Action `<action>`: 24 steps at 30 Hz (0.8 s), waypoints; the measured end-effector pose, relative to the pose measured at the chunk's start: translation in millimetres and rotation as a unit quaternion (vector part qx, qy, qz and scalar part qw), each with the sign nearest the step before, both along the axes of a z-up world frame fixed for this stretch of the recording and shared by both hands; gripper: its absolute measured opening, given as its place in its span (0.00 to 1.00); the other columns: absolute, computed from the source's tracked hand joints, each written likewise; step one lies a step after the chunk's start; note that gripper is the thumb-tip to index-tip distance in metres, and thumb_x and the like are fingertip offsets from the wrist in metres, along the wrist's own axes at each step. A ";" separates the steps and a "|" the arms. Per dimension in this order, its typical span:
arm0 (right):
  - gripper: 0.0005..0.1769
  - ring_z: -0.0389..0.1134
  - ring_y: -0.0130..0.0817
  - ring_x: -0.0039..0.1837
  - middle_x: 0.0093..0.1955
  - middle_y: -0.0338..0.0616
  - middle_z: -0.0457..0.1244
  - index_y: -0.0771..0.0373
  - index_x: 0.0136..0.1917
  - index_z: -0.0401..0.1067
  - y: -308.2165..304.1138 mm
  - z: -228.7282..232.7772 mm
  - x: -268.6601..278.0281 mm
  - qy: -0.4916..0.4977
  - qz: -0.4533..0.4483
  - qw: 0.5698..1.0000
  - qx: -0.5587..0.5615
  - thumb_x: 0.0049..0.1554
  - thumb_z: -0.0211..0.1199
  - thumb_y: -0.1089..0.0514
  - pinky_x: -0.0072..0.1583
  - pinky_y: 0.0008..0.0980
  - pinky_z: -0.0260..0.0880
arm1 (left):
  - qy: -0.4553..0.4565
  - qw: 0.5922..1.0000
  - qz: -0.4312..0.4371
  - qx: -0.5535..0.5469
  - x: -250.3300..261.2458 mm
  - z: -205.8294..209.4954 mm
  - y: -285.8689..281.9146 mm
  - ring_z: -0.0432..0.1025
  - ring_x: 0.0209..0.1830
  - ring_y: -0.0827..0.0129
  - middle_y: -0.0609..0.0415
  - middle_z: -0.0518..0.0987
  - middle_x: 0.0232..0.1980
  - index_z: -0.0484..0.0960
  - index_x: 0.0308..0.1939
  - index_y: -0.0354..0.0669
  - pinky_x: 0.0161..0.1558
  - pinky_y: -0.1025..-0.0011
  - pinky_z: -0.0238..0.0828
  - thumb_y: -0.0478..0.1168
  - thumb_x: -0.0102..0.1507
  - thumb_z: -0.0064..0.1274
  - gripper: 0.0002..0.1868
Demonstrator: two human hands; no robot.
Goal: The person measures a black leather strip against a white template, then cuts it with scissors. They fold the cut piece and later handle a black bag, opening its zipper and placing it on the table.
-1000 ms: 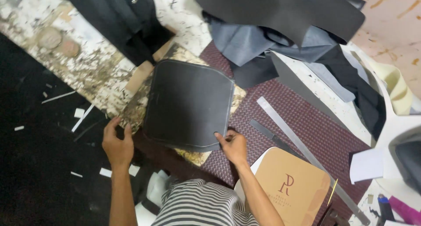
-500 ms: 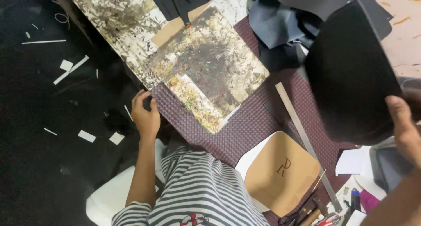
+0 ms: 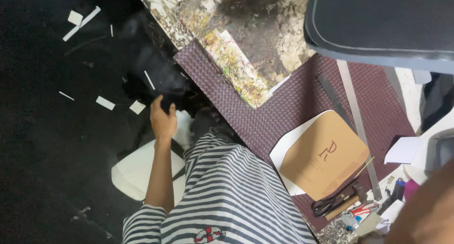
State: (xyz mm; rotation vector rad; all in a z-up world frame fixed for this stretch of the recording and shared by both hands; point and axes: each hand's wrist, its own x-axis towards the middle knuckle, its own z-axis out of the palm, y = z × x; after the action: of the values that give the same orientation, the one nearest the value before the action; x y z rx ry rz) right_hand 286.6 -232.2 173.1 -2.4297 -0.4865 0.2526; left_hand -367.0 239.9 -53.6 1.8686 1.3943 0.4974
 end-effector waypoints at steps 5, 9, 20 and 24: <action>0.17 0.53 0.23 0.44 0.40 0.32 0.56 0.54 0.43 0.67 242.1 46.2 -184.6 0.029 0.030 0.933 0.357 0.70 0.66 0.69 0.51 0.29 0.53 | 0.218 0.968 -0.117 -0.051 -101.8 -73.8 -76.8 0.70 0.55 0.35 0.30 0.77 0.56 0.78 0.59 0.29 0.58 0.45 0.64 0.53 0.68 0.50 0.29; 0.28 0.58 0.58 0.75 0.73 0.73 0.55 0.76 0.75 0.50 207.8 -24.6 -268.5 0.091 0.071 0.973 0.198 0.71 0.61 0.64 0.73 0.55 0.64 | 0.230 0.963 -0.108 0.089 -94.6 -49.8 -101.6 0.70 0.63 0.48 0.38 0.79 0.59 0.77 0.64 0.33 0.70 0.52 0.58 0.54 0.74 0.38 0.28; 0.70 0.30 0.66 0.85 0.85 0.70 0.33 0.71 0.84 0.39 175.5 -105.4 -443.8 -0.039 0.164 0.967 -0.193 0.47 0.68 0.29 0.79 0.65 0.26 | 0.232 0.938 -0.043 0.255 -179.9 -71.2 -109.4 0.77 0.48 0.64 0.58 0.80 0.44 0.84 0.50 0.52 0.58 0.62 0.70 0.55 0.66 0.46 0.19; 0.71 0.32 0.67 0.84 0.85 0.70 0.34 0.72 0.83 0.41 171.1 -117.0 -443.7 -0.062 0.156 0.967 -0.191 0.49 0.59 0.19 0.78 0.65 0.28 | 0.213 0.948 -0.056 0.231 -195.4 -55.4 -104.7 0.78 0.50 0.61 0.55 0.82 0.48 0.83 0.53 0.49 0.60 0.59 0.68 0.55 0.68 0.42 0.21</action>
State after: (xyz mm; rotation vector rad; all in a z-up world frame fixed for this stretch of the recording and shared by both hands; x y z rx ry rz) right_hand -157.1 -61.0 56.2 -2.7459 -0.9562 0.3552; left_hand -562.4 135.2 -108.9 2.5382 1.5217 0.3979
